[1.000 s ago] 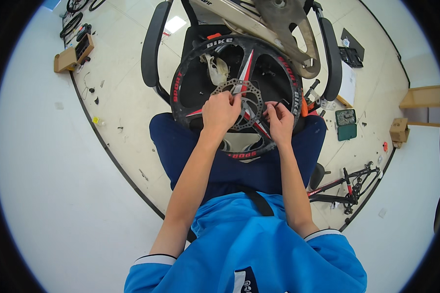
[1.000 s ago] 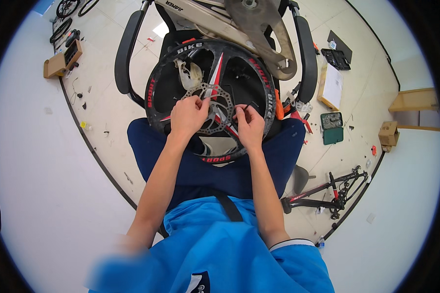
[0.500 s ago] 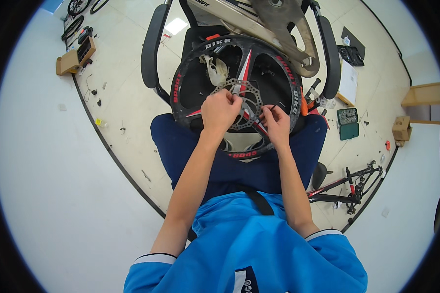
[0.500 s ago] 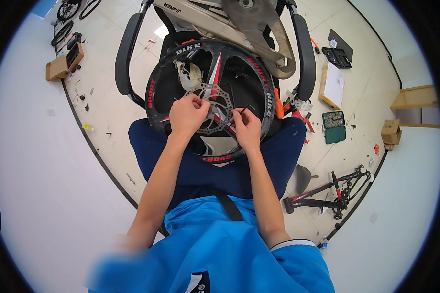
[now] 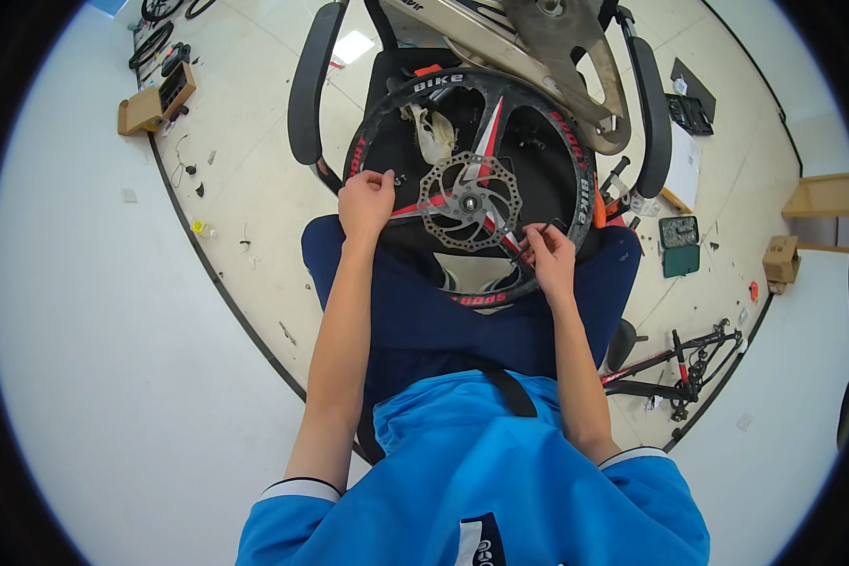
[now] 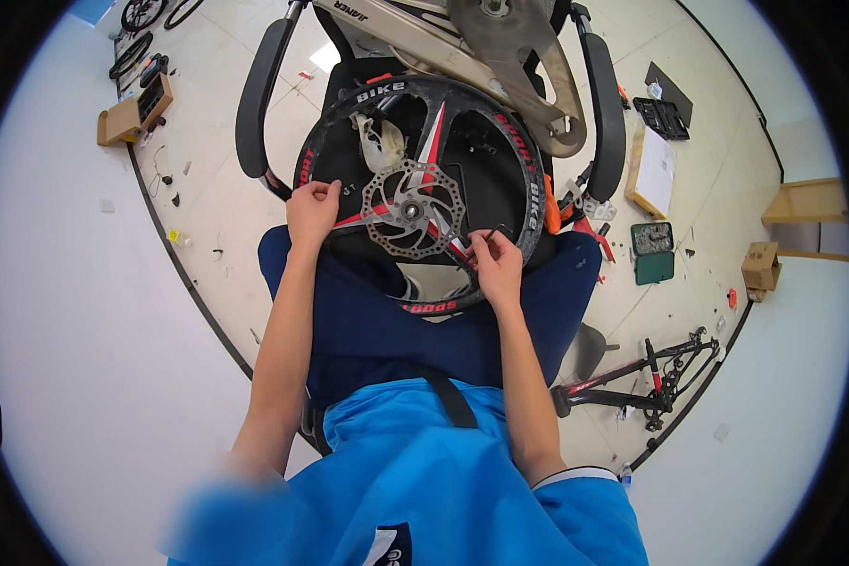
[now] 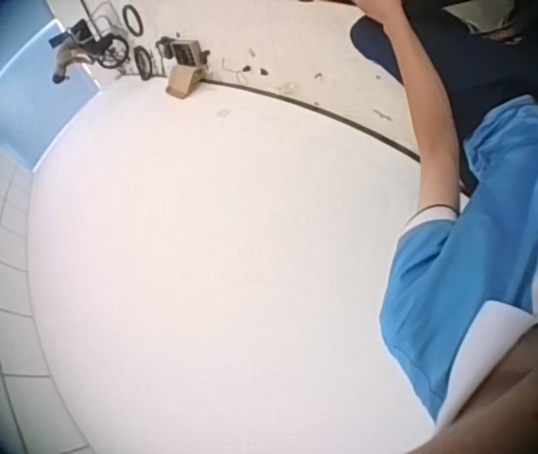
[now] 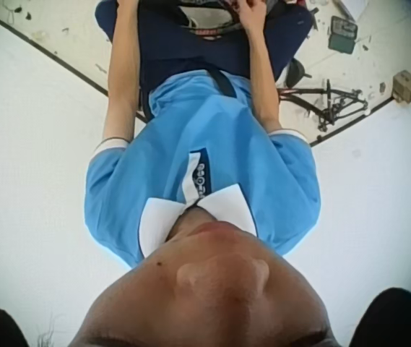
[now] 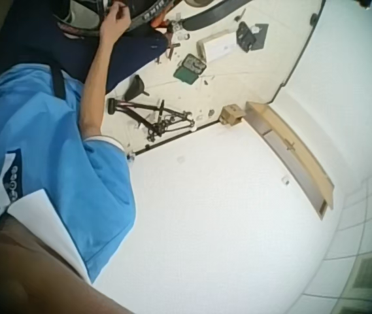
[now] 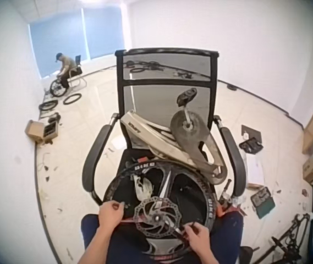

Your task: The person sits on the floor and works on a bicycle wheel, repeatedly inserting and adjusting small metal components into the hub area. The person uses both hands to manipulate the parts and occasionally rotates the wheel to access different sections.

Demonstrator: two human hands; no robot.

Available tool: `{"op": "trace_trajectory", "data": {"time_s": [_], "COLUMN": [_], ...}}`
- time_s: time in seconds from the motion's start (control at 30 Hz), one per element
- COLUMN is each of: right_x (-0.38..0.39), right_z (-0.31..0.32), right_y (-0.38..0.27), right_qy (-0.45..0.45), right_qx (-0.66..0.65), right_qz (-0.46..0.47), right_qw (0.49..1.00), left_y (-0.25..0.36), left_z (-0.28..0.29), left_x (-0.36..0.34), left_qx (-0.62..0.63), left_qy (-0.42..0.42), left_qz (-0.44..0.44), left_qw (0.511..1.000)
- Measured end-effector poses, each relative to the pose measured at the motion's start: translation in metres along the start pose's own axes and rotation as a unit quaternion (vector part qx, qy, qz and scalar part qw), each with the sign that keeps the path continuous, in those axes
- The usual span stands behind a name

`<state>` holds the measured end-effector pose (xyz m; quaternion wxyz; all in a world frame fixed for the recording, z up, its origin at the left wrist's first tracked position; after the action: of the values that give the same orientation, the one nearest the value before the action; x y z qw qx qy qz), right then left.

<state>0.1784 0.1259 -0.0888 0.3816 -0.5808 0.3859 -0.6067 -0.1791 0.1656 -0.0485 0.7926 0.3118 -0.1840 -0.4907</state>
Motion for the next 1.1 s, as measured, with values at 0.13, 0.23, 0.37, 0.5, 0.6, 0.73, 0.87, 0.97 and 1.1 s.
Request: {"op": "trace_trajectory", "data": {"time_s": [0.13,0.23,0.37,0.5,0.6,0.73,0.87,0.97,1.1], "right_x": [-0.001,-0.008,-0.012,-0.01,-0.015,-0.011,-0.005,0.01,0.024], "right_z": [0.008,0.005,-0.014,-0.033,-0.037,-0.032,-0.031,-0.033,-0.025], "right_y": [-0.002,-0.003,-0.005,-0.012,-0.025,-0.027,-0.043,-0.066,-0.084], "right_qy": [0.003,-0.006,-0.043,-0.059,-0.042,-0.03,-0.05,-0.083,-0.151], "right_qx": [0.031,-0.021,-0.057,-0.055,0.013,0.024,-0.039,-0.082,-0.133], "right_qz": [0.001,-0.012,-0.029,-0.084,0.055,-0.016,0.002,0.002,0.01], "right_qw": [1.0,1.0,0.997,0.993,0.998,0.999,0.998,0.993,0.98], "left_y": [0.009,0.017,0.023,0.011,0.011,0.014,0.028,0.041,0.072], "left_z": [0.002,-0.008,-0.02,-0.036,-0.041,-0.036,-0.023,-0.009,0.019], "left_x": [0.013,0.028,0.059,0.074,0.075,0.067,0.067,0.072,0.083], "left_qx": [0.037,0.114,0.219,0.28,0.308,0.331,0.373,0.41,0.474], "left_qy": [-0.007,-0.011,-0.001,-0.025,-0.025,-0.019,-0.021,-0.028,-0.055], "left_qz": [0.018,-0.003,-0.003,0.033,0.005,-0.024,-0.03,-0.022,-0.007], "left_qw": [0.999,0.993,0.976,0.959,0.951,0.943,0.927,0.911,0.879]}}
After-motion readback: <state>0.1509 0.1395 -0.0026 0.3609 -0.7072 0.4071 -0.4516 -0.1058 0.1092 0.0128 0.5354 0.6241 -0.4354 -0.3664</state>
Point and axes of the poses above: each hand's wrist, its own x-axis away from the middle knuckle, its own z-axis out of the back of the hand, y = z × x, the point moved 8 cm from there along -x, towards the middle knuckle, and after that the axes turned 6 degrees about -z, right-handed, at the moved point
